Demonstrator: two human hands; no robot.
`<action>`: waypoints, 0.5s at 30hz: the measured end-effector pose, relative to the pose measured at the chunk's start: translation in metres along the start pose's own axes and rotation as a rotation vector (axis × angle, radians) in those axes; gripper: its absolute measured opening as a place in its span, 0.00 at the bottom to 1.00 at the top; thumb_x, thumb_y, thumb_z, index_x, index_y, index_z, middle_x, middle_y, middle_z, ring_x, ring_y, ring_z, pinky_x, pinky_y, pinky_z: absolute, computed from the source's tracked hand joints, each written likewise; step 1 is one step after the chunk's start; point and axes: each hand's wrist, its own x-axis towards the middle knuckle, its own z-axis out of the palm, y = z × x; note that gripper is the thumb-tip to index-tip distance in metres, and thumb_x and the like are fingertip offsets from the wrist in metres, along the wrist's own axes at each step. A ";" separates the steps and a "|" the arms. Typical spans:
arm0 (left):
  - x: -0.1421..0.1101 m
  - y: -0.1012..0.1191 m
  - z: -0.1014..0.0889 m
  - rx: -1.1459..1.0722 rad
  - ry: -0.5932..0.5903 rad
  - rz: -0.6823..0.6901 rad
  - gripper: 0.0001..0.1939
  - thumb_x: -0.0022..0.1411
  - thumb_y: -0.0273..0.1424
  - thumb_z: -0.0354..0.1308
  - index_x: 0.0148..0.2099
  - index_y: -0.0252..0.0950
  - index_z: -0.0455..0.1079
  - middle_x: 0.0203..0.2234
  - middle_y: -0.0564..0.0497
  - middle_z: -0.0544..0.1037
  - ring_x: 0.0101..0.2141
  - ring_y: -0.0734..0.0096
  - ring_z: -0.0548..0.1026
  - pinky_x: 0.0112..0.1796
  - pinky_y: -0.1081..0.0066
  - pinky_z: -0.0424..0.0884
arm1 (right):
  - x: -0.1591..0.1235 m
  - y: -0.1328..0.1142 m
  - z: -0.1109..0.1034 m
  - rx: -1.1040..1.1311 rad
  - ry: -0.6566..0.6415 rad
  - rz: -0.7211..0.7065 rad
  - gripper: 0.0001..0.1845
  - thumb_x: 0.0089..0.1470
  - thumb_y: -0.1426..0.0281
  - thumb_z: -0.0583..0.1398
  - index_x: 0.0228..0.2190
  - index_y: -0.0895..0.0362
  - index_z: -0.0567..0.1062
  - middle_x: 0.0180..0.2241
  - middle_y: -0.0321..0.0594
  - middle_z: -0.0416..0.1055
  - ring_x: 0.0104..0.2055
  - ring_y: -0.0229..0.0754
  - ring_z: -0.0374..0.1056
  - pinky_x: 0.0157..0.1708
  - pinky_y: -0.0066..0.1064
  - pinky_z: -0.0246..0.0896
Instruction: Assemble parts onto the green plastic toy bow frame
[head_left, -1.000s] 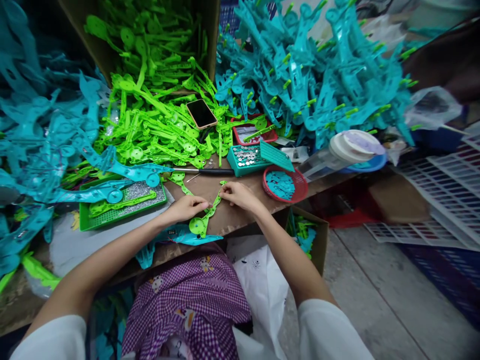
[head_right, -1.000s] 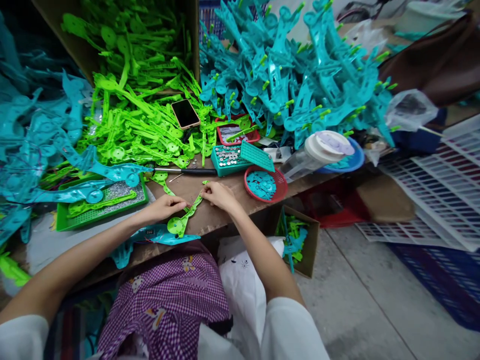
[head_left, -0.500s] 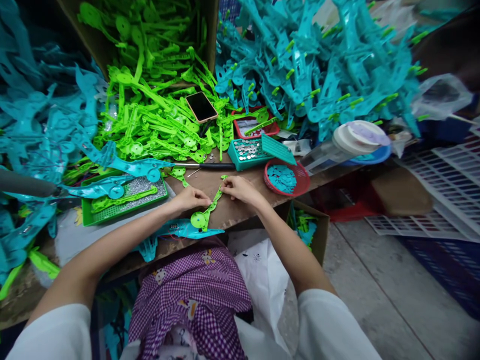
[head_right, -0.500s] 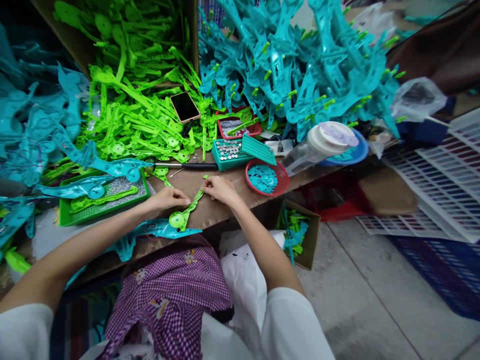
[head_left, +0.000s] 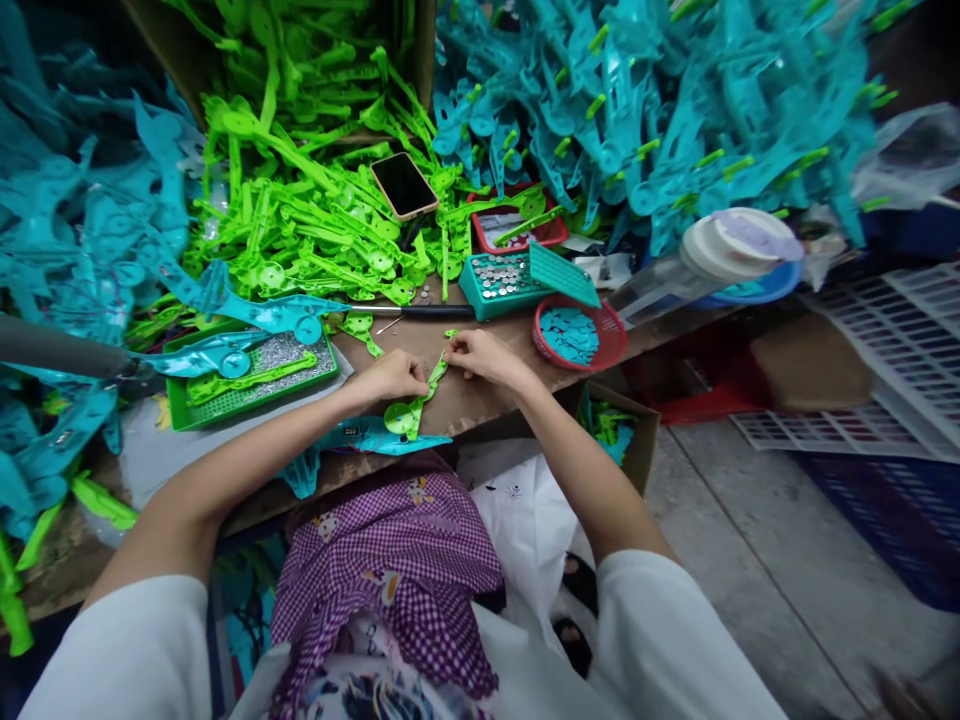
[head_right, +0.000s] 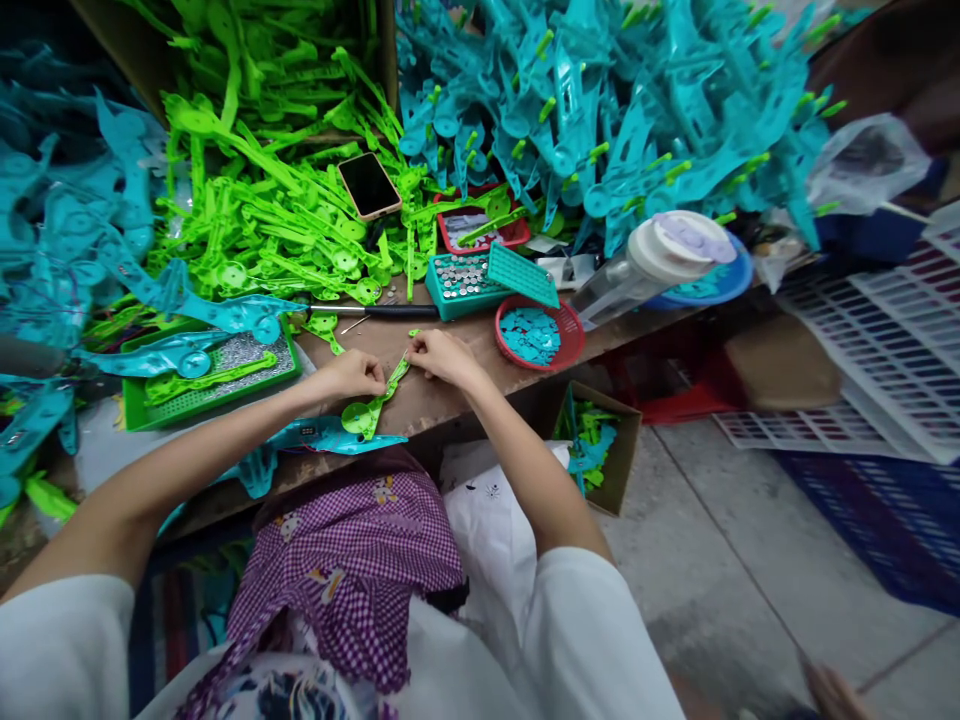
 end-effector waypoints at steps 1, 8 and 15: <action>0.001 0.003 -0.002 0.011 -0.011 -0.001 0.04 0.45 0.26 0.63 0.28 0.33 0.76 0.17 0.55 0.74 0.20 0.75 0.69 0.23 0.76 0.59 | 0.000 -0.001 0.000 -0.005 0.000 0.002 0.08 0.54 0.64 0.59 0.29 0.55 0.73 0.24 0.31 0.74 0.21 0.32 0.69 0.25 0.23 0.52; 0.004 0.027 -0.012 0.225 -0.174 -0.065 0.05 0.48 0.26 0.62 0.30 0.33 0.77 0.20 0.52 0.77 0.23 0.72 0.74 0.26 0.76 0.64 | 0.002 -0.003 -0.002 -0.009 -0.030 -0.006 0.08 0.54 0.65 0.59 0.29 0.56 0.72 0.26 0.32 0.74 0.21 0.31 0.69 0.25 0.22 0.53; 0.003 0.040 -0.014 0.272 -0.191 -0.107 0.02 0.45 0.24 0.62 0.27 0.32 0.75 0.21 0.50 0.77 0.26 0.69 0.74 0.28 0.76 0.66 | 0.009 0.005 0.004 0.057 -0.052 -0.037 0.06 0.54 0.67 0.59 0.29 0.57 0.70 0.25 0.32 0.72 0.20 0.32 0.68 0.24 0.22 0.54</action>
